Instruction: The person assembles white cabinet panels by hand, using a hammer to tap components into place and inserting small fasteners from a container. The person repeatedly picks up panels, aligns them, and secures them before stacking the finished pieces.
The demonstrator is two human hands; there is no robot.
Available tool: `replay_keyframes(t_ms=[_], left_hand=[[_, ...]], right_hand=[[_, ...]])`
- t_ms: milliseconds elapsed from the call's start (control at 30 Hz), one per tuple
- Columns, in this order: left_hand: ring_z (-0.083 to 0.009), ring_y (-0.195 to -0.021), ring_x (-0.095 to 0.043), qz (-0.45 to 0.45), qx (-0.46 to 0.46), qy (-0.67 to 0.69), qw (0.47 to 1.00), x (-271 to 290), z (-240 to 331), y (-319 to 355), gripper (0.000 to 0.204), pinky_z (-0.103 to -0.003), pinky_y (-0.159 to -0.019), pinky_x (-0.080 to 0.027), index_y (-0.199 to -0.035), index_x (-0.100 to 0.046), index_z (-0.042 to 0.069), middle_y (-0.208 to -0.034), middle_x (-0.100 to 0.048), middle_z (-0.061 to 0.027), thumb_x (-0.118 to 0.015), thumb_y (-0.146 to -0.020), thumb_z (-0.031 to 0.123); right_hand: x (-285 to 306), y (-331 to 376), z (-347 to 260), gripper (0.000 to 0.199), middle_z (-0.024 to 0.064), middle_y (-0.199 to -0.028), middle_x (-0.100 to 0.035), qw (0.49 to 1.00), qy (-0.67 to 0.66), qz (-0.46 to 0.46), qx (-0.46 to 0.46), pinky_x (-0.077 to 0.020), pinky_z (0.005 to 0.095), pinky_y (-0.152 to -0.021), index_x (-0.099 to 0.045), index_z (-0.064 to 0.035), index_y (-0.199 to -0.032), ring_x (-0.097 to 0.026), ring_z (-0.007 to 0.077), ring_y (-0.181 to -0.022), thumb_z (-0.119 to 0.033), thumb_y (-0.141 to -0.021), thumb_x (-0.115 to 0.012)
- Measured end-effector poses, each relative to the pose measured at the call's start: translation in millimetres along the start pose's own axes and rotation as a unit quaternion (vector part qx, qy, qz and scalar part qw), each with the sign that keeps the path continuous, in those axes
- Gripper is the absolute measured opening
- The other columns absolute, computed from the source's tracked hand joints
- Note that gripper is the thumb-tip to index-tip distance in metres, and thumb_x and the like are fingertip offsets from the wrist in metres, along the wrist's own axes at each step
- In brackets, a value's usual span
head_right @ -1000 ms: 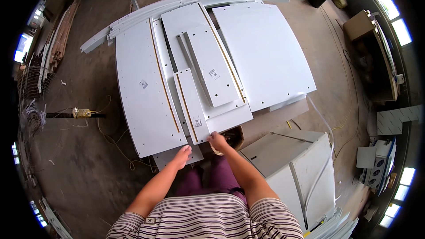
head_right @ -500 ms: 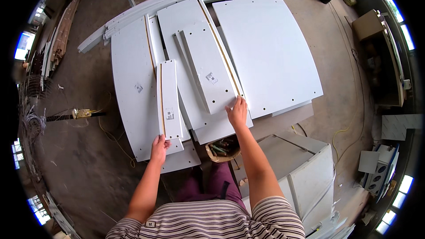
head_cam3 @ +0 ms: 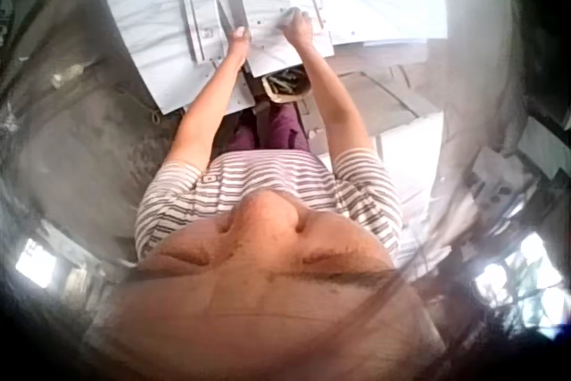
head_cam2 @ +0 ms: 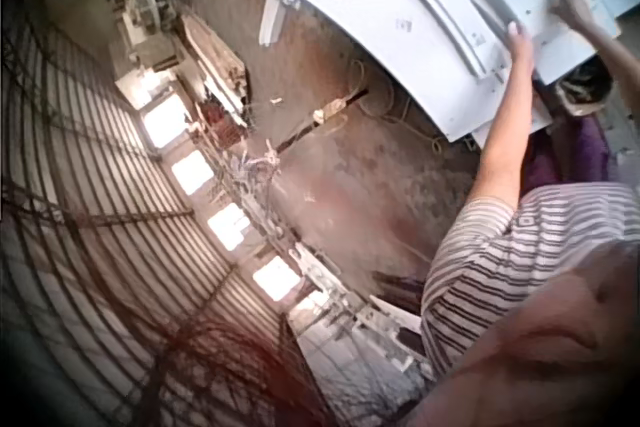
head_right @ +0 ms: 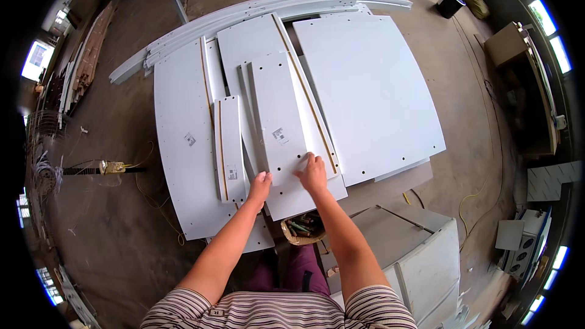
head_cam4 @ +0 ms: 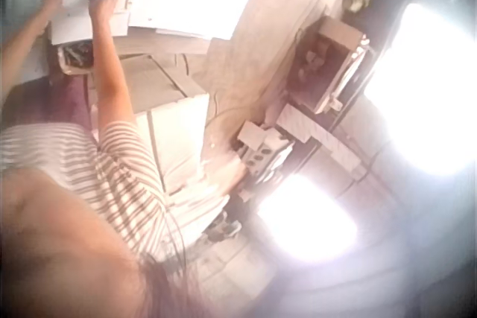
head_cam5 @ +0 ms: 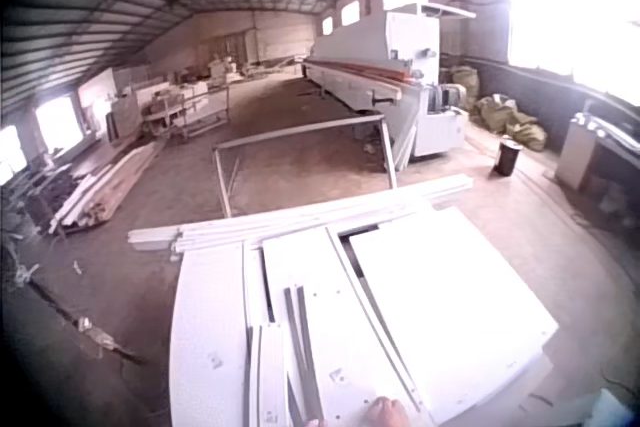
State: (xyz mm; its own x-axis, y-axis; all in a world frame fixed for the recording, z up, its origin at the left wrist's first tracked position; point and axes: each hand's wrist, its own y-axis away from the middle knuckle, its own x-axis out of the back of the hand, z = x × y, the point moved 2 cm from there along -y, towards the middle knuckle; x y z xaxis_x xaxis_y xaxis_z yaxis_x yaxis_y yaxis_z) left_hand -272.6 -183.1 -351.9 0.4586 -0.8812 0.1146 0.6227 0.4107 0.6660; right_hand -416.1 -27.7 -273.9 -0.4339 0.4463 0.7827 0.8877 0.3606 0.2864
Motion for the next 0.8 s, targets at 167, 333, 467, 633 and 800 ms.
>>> replay_keyframes(t_ms=[167,333,467,633,800], left_hand=[[-0.0096,-0.085,-0.051,-0.026,0.054,0.013,0.998,12.5,-0.5,31.0,0.029,-0.027,-0.076,-0.04,-0.102,-0.059,0.005,-0.093,-0.06,0.0011,-0.059,-0.095,0.033],[-0.0128,-0.092,-0.055,-0.041,0.194,0.085,0.976,23.2,17.6,98.2,0.037,-0.03,-0.083,-0.044,-0.11,-0.056,0.004,-0.104,-0.061,-0.0019,-0.07,-0.088,0.03],[-0.0183,-0.109,-0.055,-0.138,0.079,0.144,0.977,1.3,0.0,128.3,0.055,-0.034,-0.098,-0.042,-0.124,-0.049,0.001,-0.118,-0.059,-0.009,-0.078,-0.081,0.02],[-0.0186,-0.104,-0.057,-0.152,-0.028,0.035,0.987,-39.3,28.9,148.0,0.053,-0.033,-0.093,-0.045,-0.123,-0.048,-0.002,-0.116,-0.06,-0.0108,-0.074,-0.085,0.025],[-0.0158,-0.105,-0.055,-0.301,-0.011,0.123,0.946,-69.8,84.0,137.9,0.042,-0.032,-0.094,-0.045,-0.125,-0.046,0.001,-0.112,-0.058,-0.0084,-0.062,-0.094,0.024]], right_hand=[[-17.3,16.0,32.7,0.065,0.0185,-0.094,-0.068,0.994,-0.1,-0.028,-0.04,-0.0511,0.0395,-0.08,-0.051,0.0052,-0.12,-0.066,0.0306,-0.088,-0.036,-0.077,-0.076],[-8.7,52.6,46.9,0.07,0.013,-0.088,-0.067,0.947,-0.166,-0.222,-0.163,-0.0501,0.0359,-0.074,-0.056,0.0044,-0.114,-0.064,0.0243,-0.082,-0.058,-0.083,-0.062],[-14.2,73.1,42.3,0.072,0.0165,-0.096,-0.068,0.91,-0.341,-0.16,-0.172,-0.0485,0.0377,-0.08,-0.062,0.0014,-0.106,-0.064,0.0293,-0.093,-0.067,-0.085,-0.052],[31.3,75.6,57.0,0.067,0.0186,-0.079,-0.063,0.943,-0.212,-0.067,-0.248,-0.0474,0.0356,-0.077,-0.063,0.0036,-0.091,-0.062,0.0213,-0.083,-0.061,-0.092,-0.046],[108.1,65.8,89.9,0.064,0.0061,-0.078,-0.063,0.937,-0.313,0.063,-0.141,-0.0469,0.0328,-0.07,-0.065,0.0062,-0.091,-0.052,0.0134,-0.075,-0.05,-0.101,-0.036]])
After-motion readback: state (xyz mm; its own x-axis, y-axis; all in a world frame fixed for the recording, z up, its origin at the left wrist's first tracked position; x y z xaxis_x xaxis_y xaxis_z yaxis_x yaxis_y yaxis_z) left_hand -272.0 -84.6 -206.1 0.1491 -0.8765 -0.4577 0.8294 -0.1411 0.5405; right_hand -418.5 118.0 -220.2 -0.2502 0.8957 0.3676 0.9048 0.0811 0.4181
